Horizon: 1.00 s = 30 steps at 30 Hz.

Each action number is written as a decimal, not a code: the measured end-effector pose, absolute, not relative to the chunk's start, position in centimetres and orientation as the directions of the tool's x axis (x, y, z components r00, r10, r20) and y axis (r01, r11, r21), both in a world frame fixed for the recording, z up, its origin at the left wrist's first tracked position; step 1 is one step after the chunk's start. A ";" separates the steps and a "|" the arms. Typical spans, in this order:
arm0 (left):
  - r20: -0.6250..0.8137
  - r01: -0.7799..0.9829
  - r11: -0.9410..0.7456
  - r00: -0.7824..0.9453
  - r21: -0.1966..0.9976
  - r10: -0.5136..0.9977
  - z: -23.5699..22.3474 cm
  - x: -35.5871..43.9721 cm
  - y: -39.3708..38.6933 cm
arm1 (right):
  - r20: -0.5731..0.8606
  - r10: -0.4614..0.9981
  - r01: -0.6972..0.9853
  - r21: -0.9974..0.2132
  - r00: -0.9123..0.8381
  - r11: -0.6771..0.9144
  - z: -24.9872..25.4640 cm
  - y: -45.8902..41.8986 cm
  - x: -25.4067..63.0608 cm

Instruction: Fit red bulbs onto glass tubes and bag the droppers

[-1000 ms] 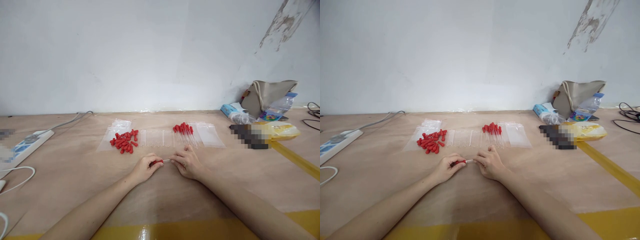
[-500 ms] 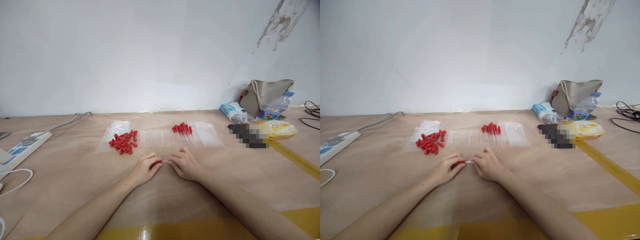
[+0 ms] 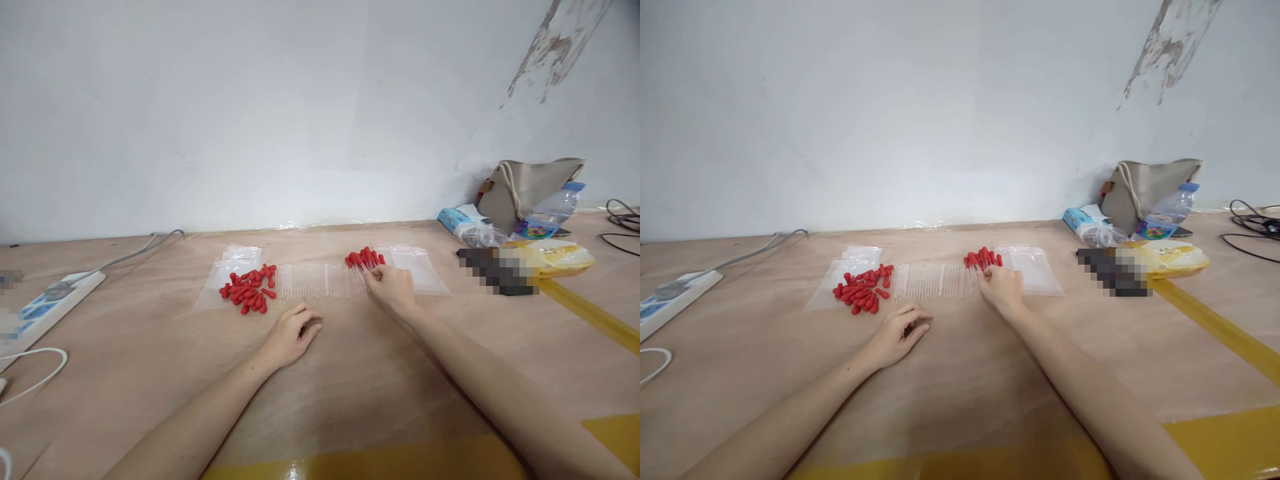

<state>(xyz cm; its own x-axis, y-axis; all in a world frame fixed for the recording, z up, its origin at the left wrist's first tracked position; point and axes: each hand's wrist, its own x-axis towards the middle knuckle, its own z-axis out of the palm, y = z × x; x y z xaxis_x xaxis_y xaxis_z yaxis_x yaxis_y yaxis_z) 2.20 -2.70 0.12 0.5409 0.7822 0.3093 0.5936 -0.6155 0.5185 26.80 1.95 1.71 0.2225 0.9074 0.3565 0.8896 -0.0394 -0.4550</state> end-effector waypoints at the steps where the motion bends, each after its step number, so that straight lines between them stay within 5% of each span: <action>1: 0.314 0.588 -0.618 0.542 0.522 0.780 0.1 2.2 -2.7 | 0.334 0.907 0.889 -0.451 0.257 -0.086 1.8 2.7 26.6; 9: 0.327 0.564 -0.635 0.554 0.529 0.765 0.1 2.2 -2.7 | 0.306 0.899 0.901 -0.394 0.313 -0.179 0.9 4.8 25.7; 17: 0.332 0.554 -0.634 0.552 0.539 0.765 0.1 2.2 -2.6 | 0.440 0.894 0.955 -0.291 0.079 0.059 0.4 3.3 23.7; 24: 0.337 0.555 -0.642 0.557 0.529 0.759 0.4 2.3 -2.8 | 0.296 0.948 0.973 -0.227 0.116 -0.048 0.4 3.9 22.6; 30: 0.338 0.553 -0.642 0.557 0.531 0.759 0.3 2.3 -2.8 | 0.337 0.931 0.962 -0.268 0.140 -0.047 1.0 4.1 22.9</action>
